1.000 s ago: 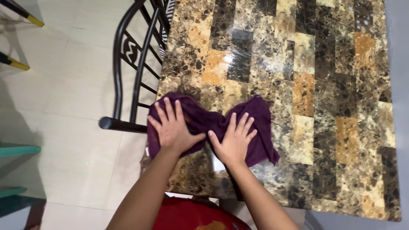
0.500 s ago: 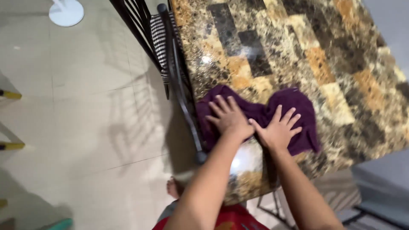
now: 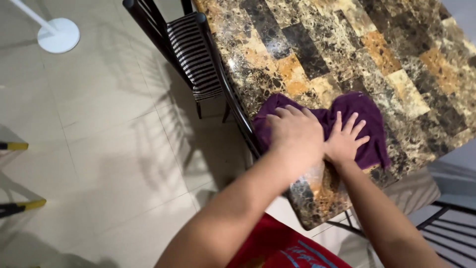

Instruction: Clean the surface of the dining table using a sponge, soap, and a cloth.

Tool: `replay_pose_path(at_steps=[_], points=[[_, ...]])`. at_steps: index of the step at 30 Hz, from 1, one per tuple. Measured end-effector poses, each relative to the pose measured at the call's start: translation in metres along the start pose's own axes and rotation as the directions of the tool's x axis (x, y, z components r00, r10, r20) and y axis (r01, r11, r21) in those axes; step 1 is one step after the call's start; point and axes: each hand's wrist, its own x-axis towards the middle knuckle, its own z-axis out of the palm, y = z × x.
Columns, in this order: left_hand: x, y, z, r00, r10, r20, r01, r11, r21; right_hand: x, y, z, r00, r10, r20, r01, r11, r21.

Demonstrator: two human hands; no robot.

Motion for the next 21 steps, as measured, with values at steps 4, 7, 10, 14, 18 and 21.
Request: replay_pose_path(at_steps=[4,7,10,14,18,21], points=[[0.006,-0.043,-0.021,0.994,0.006,0.109,-0.002,0.999,-0.039,-0.016,-0.018,-0.029,1.0,0.021,-0.008,-0.021,1.0,0.02],[0.025,-0.073,-0.021,0.99,-0.001,0.141,-0.004,0.999,0.036,-0.025,-0.023,-0.036,0.999,0.022,-0.039,-0.019,0.997,0.081],[0.046,-0.109,-0.037,0.996,0.04,0.076,-0.043,0.998,0.035,-0.027,-0.043,-0.05,0.998,0.013,-0.06,-0.008,0.997,0.071],[0.093,-0.152,-0.064,0.994,0.098,-0.056,-0.093,0.993,0.073,-0.026,-0.095,-0.081,0.989,0.094,0.112,-0.102,0.993,0.063],[0.134,-0.184,-0.084,0.977,0.119,-0.179,-0.117,0.993,0.026,-0.043,-0.138,-0.074,0.977,0.053,0.209,-0.056,0.998,0.007],[0.15,-0.198,-0.088,0.978,0.114,-0.175,-0.112,0.993,0.019,-0.046,-0.152,-0.073,0.975,0.002,0.22,0.004,1.0,-0.025]])
